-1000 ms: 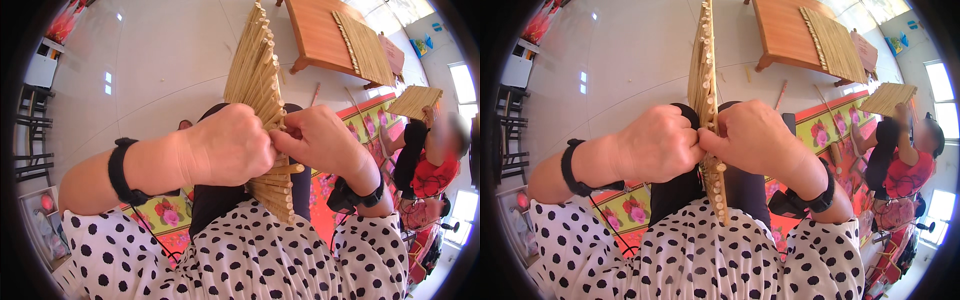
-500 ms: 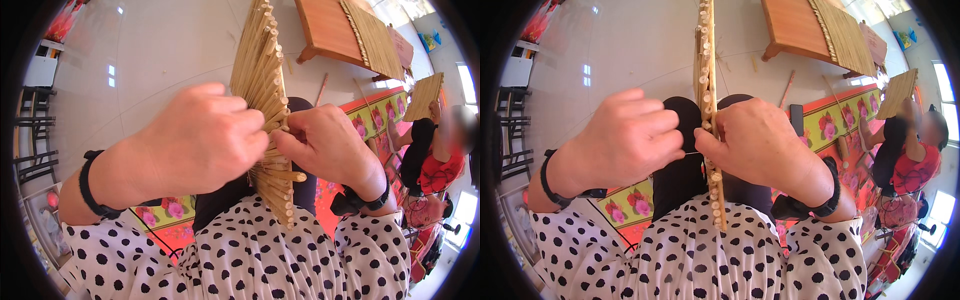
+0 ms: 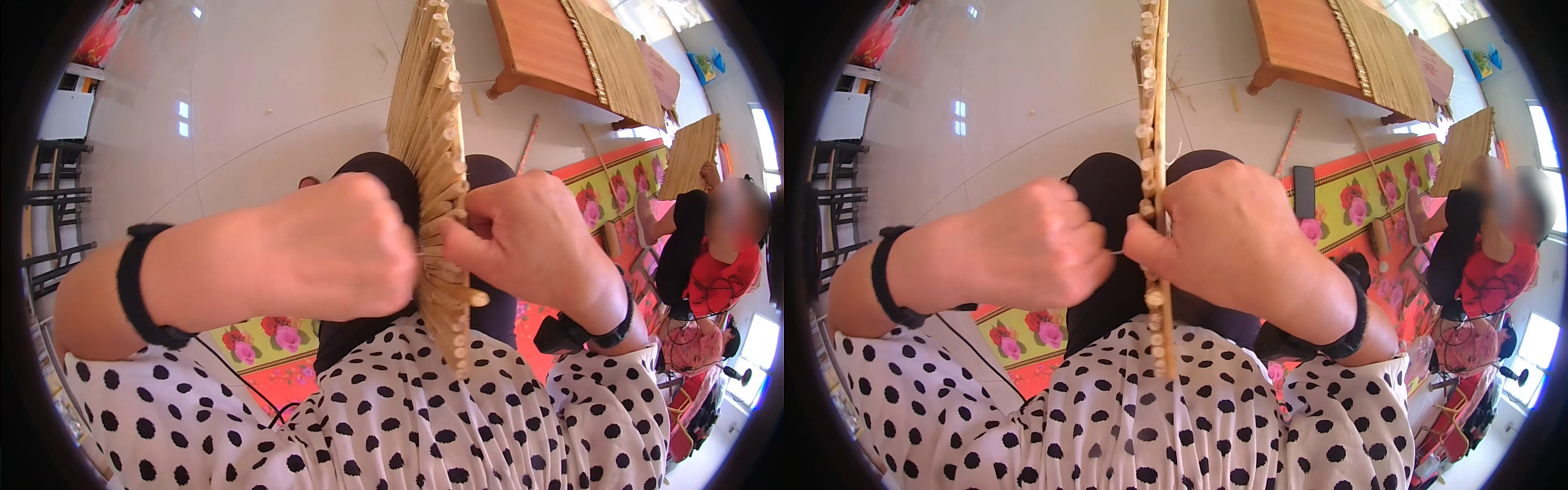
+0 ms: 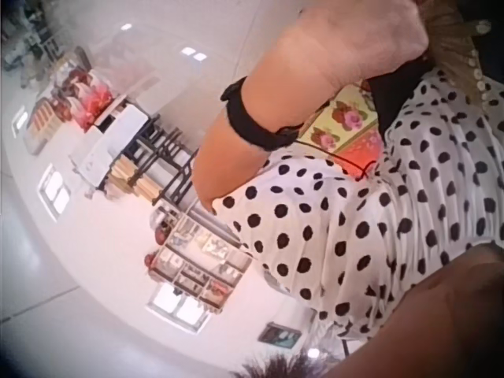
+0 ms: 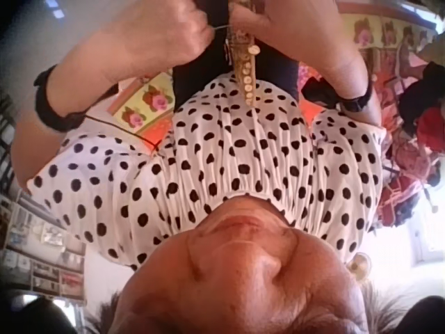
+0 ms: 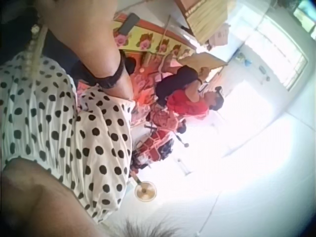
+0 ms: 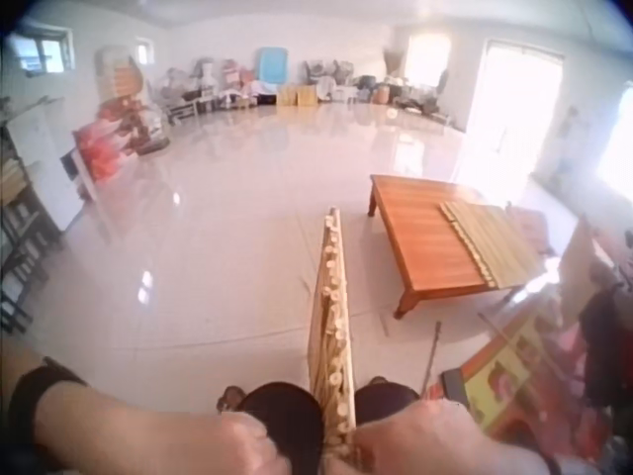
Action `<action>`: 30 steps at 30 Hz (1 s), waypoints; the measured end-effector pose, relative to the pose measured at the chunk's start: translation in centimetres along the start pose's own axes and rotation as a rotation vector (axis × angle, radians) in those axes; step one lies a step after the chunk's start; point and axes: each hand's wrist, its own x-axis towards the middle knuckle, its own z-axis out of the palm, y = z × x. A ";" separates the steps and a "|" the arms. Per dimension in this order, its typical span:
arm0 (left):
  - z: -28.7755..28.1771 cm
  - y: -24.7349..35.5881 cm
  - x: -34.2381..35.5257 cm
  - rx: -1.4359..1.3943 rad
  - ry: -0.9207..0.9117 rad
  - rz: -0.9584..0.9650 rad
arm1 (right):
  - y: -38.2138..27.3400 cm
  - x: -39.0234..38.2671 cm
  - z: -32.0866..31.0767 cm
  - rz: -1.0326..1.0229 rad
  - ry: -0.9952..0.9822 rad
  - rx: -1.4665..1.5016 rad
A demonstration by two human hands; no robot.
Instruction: The person sits on a floral mat and weaves a bamboo mat by hand. They use a needle and thread to stitch bamboo strips together, repeatedly pulling the thread through the strips to secure them.
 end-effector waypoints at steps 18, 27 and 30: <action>5.7 1.7 -6.2 -0.884 0.948 -0.658 | -0.3 -0.8 0.4 0.127 -0.021 0.249; 9.0 3.1 -0.2 -1.964 1.188 0.020 | 1.2 -1.0 2.0 0.026 0.026 0.382; 7.6 3.0 -1.0 -1.758 1.049 -0.248 | 2.4 -1.6 2.8 -0.007 0.064 0.508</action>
